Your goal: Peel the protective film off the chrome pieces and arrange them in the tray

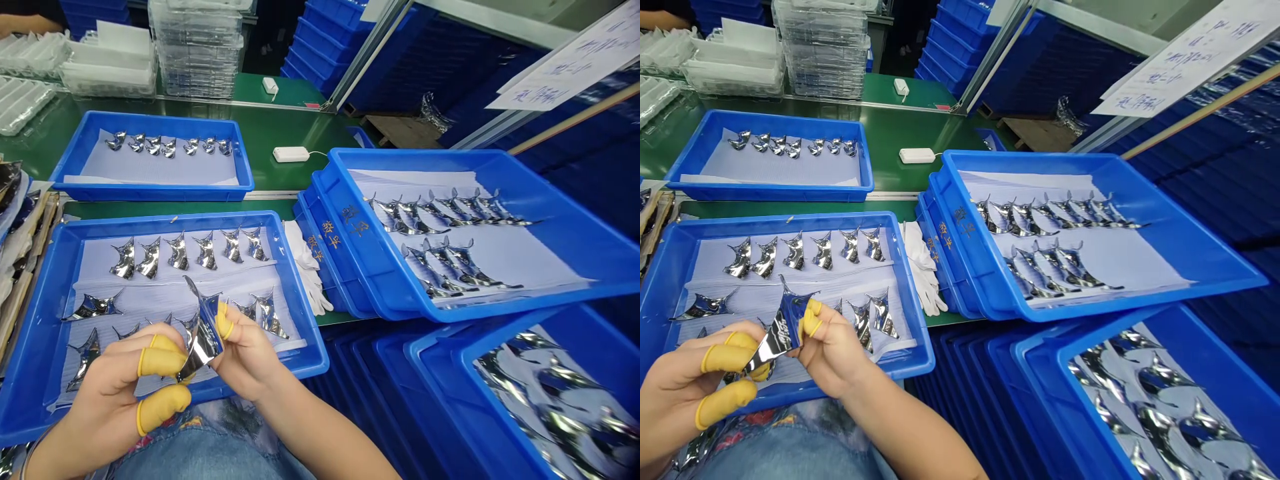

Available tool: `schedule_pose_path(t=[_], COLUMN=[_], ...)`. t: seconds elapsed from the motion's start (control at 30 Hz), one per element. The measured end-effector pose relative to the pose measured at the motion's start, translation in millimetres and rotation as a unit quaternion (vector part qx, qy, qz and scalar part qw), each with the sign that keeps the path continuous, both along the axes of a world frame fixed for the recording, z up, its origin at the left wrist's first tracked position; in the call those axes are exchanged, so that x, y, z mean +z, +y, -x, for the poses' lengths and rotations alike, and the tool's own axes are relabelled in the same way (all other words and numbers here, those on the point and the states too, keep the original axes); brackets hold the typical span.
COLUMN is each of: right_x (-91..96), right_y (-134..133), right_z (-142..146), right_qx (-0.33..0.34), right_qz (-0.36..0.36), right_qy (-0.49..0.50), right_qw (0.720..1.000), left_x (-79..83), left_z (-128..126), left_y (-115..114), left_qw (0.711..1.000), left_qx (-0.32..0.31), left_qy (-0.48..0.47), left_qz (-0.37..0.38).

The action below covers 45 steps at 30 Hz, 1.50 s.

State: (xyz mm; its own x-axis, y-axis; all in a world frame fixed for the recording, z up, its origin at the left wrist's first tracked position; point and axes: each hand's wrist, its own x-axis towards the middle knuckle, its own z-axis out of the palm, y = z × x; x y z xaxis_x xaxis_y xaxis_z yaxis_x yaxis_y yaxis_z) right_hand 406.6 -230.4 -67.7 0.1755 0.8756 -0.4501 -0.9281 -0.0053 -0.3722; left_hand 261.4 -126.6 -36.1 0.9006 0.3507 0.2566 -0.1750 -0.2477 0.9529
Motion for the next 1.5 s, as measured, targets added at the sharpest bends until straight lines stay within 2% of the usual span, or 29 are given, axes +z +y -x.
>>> schedule_pose_path(t=[0.17,0.4,0.5,0.63,0.7,0.8,0.9,1.0,1.3,1.5], right_x=[-12.9,-18.8,-15.3,-8.9,-6.3,-3.5,-1.9,-0.3,13.3,15.3], right_y=[3.7,8.5,7.3,2.5,-0.2,-4.2,-8.0,-10.8,-10.9,-12.7], right_z=[7.2,11.4,10.4,8.3,7.3,5.5,2.7,-0.2,-3.6,-2.4], right_qx=[0.016,0.052,0.037,0.016,0.02,0.032,0.033,0.025,0.032,0.047], right_qz=[-0.044,-0.028,-0.021,-0.029,-0.038,-0.05,-0.062,-0.062,-0.042,-0.068], right_qy=[0.049,0.083,0.063,-0.025,-0.075,-0.141,-0.195,-0.228,-0.213,-0.182], right_qw=[0.998,0.995,0.997,0.999,0.996,0.988,0.978,0.971,0.976,0.98], left_x=[-0.8,4.4,6.3,2.2,-2.1,-8.1,-11.5,-12.8,-23.6,-30.0], left_z=[-1.9,-1.6,-2.6,-4.0,-3.3,-2.0,-3.1,-5.9,-5.0,-6.0], left_y=[-4.9,-6.4,-3.4,3.4,6.2,7.9,6.7,4.4,5.5,4.9], left_qw=[0.999,0.999,0.998,0.994,0.986,0.966,0.944,0.926,0.901,0.895], left_qx=[-0.021,-0.021,-0.013,0.038,0.051,0.036,0.014,0.018,0.03,0.017], left_qy=[0.009,0.019,0.028,0.079,0.119,0.158,0.153,0.136,0.129,0.138], left_qz=[0.047,0.043,0.048,0.068,0.104,0.2,0.293,0.353,0.412,0.424])
